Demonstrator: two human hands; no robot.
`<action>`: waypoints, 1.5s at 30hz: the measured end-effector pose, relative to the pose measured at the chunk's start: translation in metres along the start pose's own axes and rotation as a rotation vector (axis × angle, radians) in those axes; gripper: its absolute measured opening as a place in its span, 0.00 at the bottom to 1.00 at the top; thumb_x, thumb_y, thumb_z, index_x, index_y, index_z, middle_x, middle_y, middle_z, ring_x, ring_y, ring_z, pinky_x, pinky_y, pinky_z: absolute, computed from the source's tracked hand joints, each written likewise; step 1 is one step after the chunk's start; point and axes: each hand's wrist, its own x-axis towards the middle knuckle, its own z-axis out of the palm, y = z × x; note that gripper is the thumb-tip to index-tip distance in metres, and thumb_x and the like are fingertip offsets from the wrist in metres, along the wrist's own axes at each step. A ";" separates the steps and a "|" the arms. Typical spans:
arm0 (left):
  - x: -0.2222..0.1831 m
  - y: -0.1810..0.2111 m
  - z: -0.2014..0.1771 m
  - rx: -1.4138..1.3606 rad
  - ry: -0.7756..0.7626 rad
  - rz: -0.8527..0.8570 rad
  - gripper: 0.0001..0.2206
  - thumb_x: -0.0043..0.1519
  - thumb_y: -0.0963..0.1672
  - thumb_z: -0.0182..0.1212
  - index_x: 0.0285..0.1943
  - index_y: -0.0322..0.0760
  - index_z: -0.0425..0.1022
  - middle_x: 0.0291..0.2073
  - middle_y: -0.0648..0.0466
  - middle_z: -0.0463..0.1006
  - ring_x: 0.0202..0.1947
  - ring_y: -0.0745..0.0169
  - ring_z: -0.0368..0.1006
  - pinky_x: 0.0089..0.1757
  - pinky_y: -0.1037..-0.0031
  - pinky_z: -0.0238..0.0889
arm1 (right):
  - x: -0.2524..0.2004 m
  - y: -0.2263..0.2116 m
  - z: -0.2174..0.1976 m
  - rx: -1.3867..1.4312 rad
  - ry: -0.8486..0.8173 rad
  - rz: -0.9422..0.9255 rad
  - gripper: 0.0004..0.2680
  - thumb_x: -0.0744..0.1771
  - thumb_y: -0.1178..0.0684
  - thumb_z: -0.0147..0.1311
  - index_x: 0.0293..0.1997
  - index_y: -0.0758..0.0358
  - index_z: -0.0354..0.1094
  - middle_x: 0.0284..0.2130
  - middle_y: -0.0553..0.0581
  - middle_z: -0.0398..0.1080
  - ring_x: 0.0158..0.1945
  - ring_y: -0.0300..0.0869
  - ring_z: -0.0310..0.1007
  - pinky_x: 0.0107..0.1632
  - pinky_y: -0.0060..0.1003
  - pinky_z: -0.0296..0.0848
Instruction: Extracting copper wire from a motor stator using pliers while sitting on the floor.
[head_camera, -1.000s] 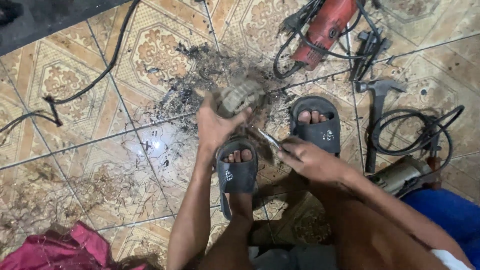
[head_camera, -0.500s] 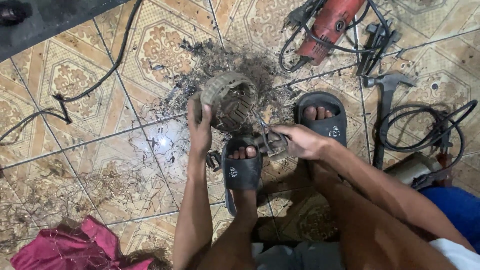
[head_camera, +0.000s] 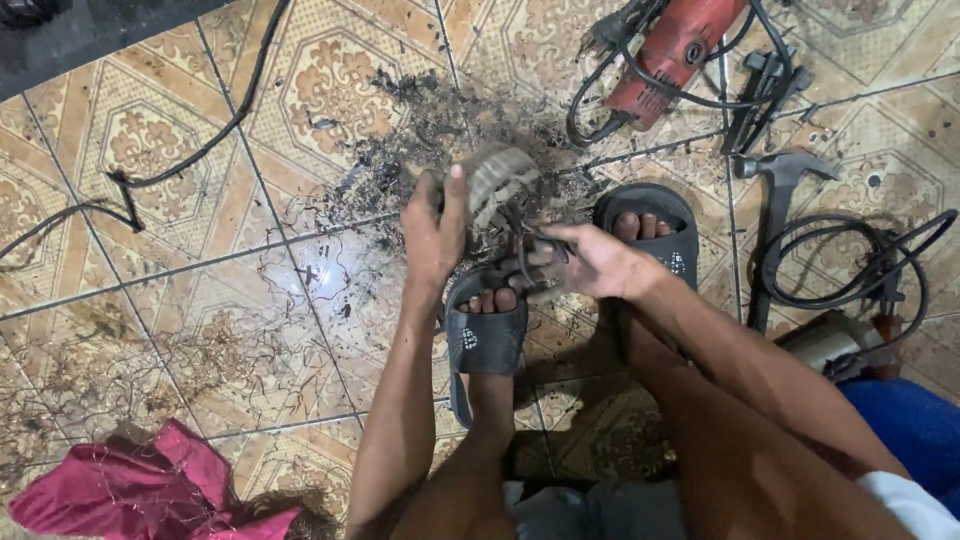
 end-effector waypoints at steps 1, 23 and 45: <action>0.001 -0.004 0.001 0.004 0.021 0.013 0.28 0.71 0.60 0.40 0.42 0.35 0.71 0.20 0.51 0.70 0.20 0.61 0.61 0.28 0.69 0.58 | 0.004 0.002 -0.002 -0.008 -0.001 -0.013 0.10 0.70 0.46 0.46 0.47 0.60 0.69 0.41 0.60 0.75 0.54 0.61 0.74 0.62 0.80 0.57; 0.002 0.009 -0.004 0.139 -0.022 -0.130 0.40 0.61 0.65 0.56 0.58 0.24 0.75 0.42 0.27 0.81 0.11 0.66 0.66 0.29 0.66 0.71 | 0.042 -0.001 -0.007 -0.236 0.044 -0.089 0.15 0.71 0.36 0.36 0.40 0.56 0.62 0.30 0.54 0.68 0.25 0.39 0.60 0.23 0.32 0.54; 0.018 -0.031 0.013 0.096 0.121 0.038 0.30 0.66 0.63 0.52 0.25 0.40 0.70 0.11 0.60 0.59 0.12 0.66 0.54 0.25 0.68 0.53 | 0.025 0.047 0.025 -2.104 0.638 -0.825 0.13 0.69 0.46 0.45 0.55 0.61 0.66 0.45 0.81 0.73 0.29 0.64 0.81 0.28 0.54 0.77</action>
